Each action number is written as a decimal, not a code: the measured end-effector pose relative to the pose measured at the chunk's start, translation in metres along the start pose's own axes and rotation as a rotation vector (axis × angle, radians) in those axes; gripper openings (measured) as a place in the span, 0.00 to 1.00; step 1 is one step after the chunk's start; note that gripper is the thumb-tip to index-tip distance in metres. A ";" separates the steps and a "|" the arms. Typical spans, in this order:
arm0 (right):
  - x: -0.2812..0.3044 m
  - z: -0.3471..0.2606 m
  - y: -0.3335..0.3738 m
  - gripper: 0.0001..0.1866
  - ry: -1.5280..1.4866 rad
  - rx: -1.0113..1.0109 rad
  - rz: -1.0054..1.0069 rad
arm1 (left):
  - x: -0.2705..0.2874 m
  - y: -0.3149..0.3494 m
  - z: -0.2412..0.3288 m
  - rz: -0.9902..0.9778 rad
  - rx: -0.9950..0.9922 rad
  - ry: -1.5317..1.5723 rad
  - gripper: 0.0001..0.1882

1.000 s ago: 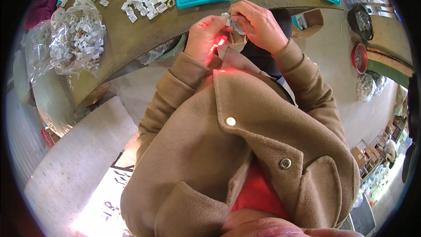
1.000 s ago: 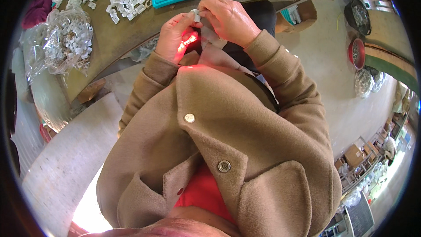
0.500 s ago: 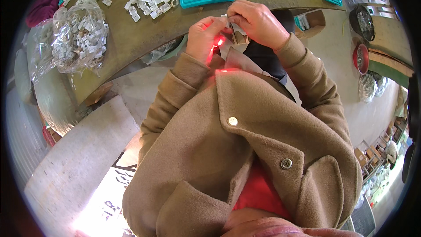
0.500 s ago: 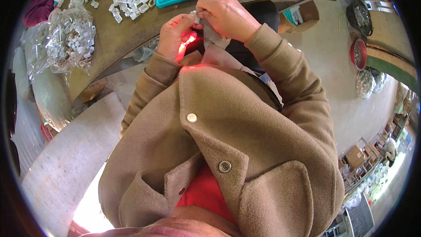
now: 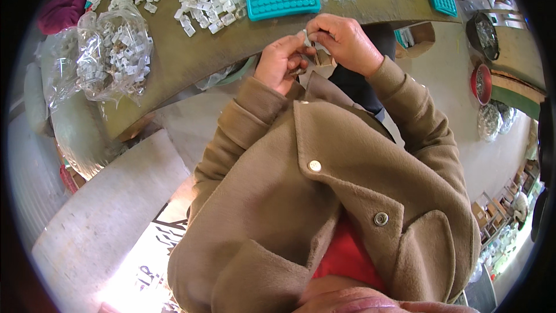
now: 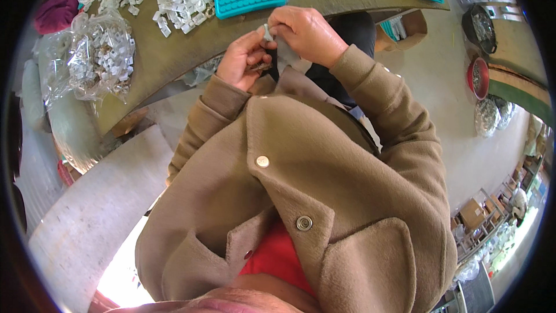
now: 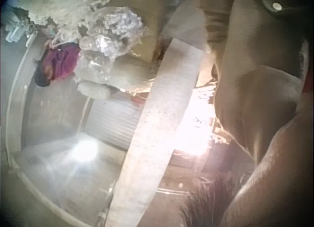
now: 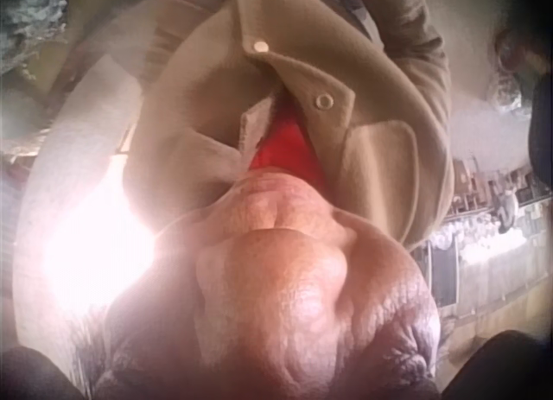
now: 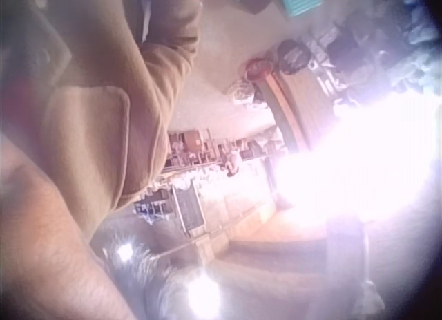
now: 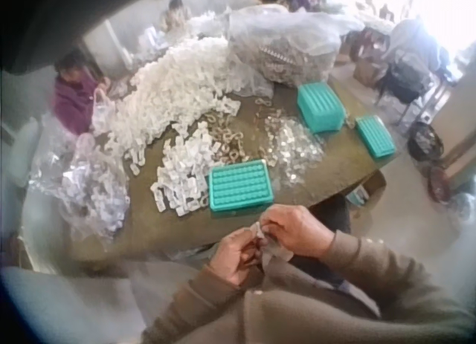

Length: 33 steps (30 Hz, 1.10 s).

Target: The person repeatedly picks small white LED modules and metal contacts from a table, inserts the contacts into the modules, and tests each assembly by pressing it to light a red LED. Completed units are placed into a teal tray. The process is repeated for multiple units.

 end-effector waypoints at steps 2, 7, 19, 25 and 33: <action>-0.001 -0.001 -0.002 0.02 0.039 0.021 -0.015 | 0.000 0.000 0.002 0.039 -0.079 -0.100 0.11; 0.001 -0.006 -0.012 0.03 0.052 0.145 -0.024 | 0.004 0.002 0.009 0.111 -0.171 -0.237 0.09; -0.033 0.002 -0.043 0.03 0.555 0.460 0.145 | 0.034 0.007 0.018 0.173 -0.166 -0.016 0.14; -0.023 -0.001 -0.053 0.07 0.399 0.290 0.135 | 0.034 0.005 0.021 0.096 -0.105 0.052 0.09; 0.011 -0.002 -0.078 0.04 0.158 0.223 0.442 | 0.042 0.005 0.040 0.218 -0.327 -0.117 0.08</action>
Point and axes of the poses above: each hand's wrist, its own y-axis away from the middle knuckle, its own x-axis out of the back of the hand, z = x × y, the point moved 3 cm from there along -y, towards the middle knuckle, and after that the axes turned 13 degrees about z, right-handed, at the moved point
